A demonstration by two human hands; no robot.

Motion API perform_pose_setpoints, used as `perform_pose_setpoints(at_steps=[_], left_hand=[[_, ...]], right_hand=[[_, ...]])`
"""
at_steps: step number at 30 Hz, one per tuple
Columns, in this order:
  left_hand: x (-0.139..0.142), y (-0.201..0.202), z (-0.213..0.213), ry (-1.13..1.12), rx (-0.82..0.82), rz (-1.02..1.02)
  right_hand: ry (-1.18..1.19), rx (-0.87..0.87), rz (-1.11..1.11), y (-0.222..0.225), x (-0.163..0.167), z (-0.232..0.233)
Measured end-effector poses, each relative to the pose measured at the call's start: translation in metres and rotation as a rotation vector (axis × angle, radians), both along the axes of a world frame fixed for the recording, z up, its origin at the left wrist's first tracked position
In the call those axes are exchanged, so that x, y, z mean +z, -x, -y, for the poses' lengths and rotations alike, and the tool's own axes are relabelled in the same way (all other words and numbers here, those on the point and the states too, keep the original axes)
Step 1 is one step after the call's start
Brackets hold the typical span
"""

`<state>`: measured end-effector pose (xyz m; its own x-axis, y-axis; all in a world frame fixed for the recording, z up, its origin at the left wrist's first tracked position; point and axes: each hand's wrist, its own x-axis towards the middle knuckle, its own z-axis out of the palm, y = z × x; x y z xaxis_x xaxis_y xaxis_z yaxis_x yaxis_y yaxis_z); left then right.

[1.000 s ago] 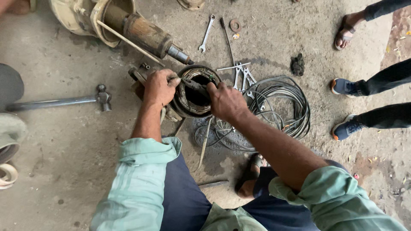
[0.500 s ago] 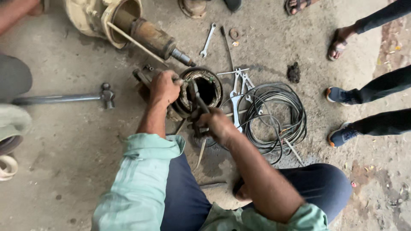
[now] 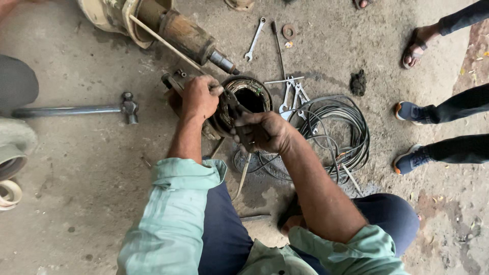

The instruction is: The person disassembles an electric motor by removing the end cap and rotor, then uses a screwdriver to scrape and clean the stator windings. They reposition the rotor and end cap while continuing to clean the interior of the stator.

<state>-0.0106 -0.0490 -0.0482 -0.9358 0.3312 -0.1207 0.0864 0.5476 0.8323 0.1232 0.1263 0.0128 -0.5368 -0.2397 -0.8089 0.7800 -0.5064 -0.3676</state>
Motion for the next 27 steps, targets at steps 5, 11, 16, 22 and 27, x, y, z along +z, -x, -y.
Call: perform_pose_setpoints(at_steps=[5, 11, 16, 22, 27], left_hand=[[0.001, 0.003, 0.003, -0.004, -0.097, -0.07], [-0.002, -0.001, -0.001, -0.03, -0.098, -0.121], [-0.003, -0.003, 0.003, -0.054, -0.116, -0.041], [0.009, -0.009, 0.009, 0.072, -0.14, -0.066], [0.02, -0.012, 0.003, 0.369, -0.093, -0.154]], right_hand=[[-0.08, 0.027, -0.016, 0.009, 0.006, 0.002], [-1.145, 0.729, -0.254, 0.01, 0.02, 0.016], [-1.616, 1.079, -0.352, -0.003, 0.015, 0.01], [-1.967, 1.086, -0.579, -0.001, 0.036, 0.01], [-1.126, 0.737, -0.178, -0.035, 0.071, 0.07]])
